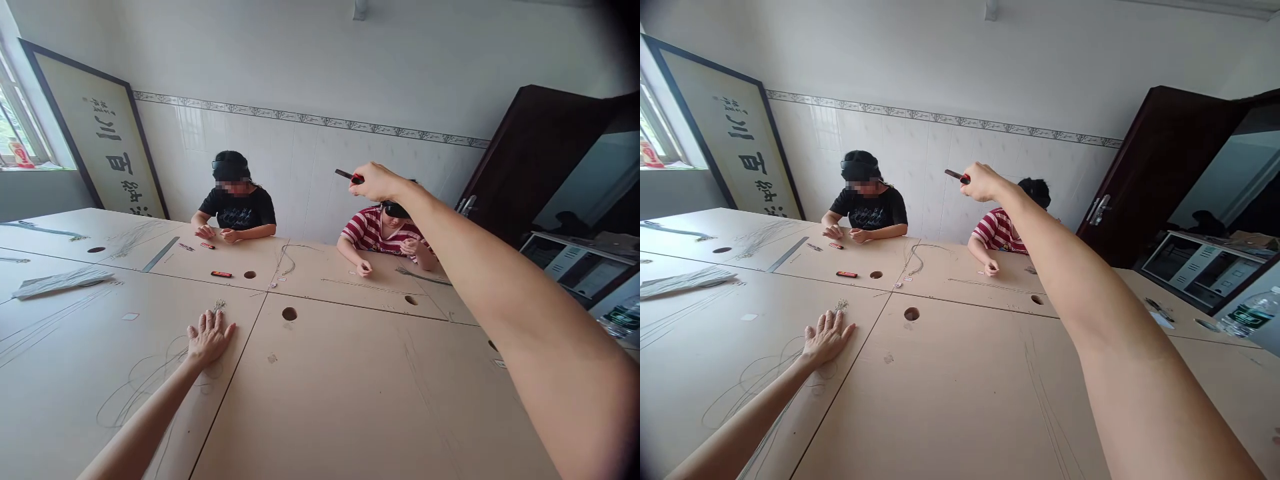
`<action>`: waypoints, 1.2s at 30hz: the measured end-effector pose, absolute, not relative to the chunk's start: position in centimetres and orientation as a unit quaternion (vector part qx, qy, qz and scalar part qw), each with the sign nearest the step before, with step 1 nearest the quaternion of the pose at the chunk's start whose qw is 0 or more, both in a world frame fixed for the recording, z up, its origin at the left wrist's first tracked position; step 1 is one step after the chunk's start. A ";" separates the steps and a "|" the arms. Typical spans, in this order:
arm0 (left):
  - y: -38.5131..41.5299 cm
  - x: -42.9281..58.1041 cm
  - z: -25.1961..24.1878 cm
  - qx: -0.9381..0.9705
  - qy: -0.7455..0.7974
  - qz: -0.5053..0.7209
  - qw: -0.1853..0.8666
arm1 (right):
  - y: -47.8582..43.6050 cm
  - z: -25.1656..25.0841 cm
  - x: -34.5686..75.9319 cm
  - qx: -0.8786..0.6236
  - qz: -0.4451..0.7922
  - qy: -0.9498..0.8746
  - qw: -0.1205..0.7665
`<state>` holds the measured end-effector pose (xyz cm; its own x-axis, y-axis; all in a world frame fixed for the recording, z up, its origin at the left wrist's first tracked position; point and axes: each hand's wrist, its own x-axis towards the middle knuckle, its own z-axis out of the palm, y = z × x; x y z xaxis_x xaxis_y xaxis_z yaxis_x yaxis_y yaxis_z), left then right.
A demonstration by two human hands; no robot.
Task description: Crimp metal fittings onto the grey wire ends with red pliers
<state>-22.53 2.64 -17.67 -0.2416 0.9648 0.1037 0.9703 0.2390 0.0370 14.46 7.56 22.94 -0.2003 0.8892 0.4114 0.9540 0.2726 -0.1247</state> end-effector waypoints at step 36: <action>-10.1 0.4 2.6 -0.604 -0.396 -0.507 -0.470 | -6.9 11.5 17.2 -0.417 0.246 -0.866 0.121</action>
<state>0.42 -10.08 2.57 0.1729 0.9551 0.2406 0.0016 -0.2446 0.9696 17.20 -6.93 11.47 -0.6225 0.7826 0.0034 0.6637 0.5301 -0.5277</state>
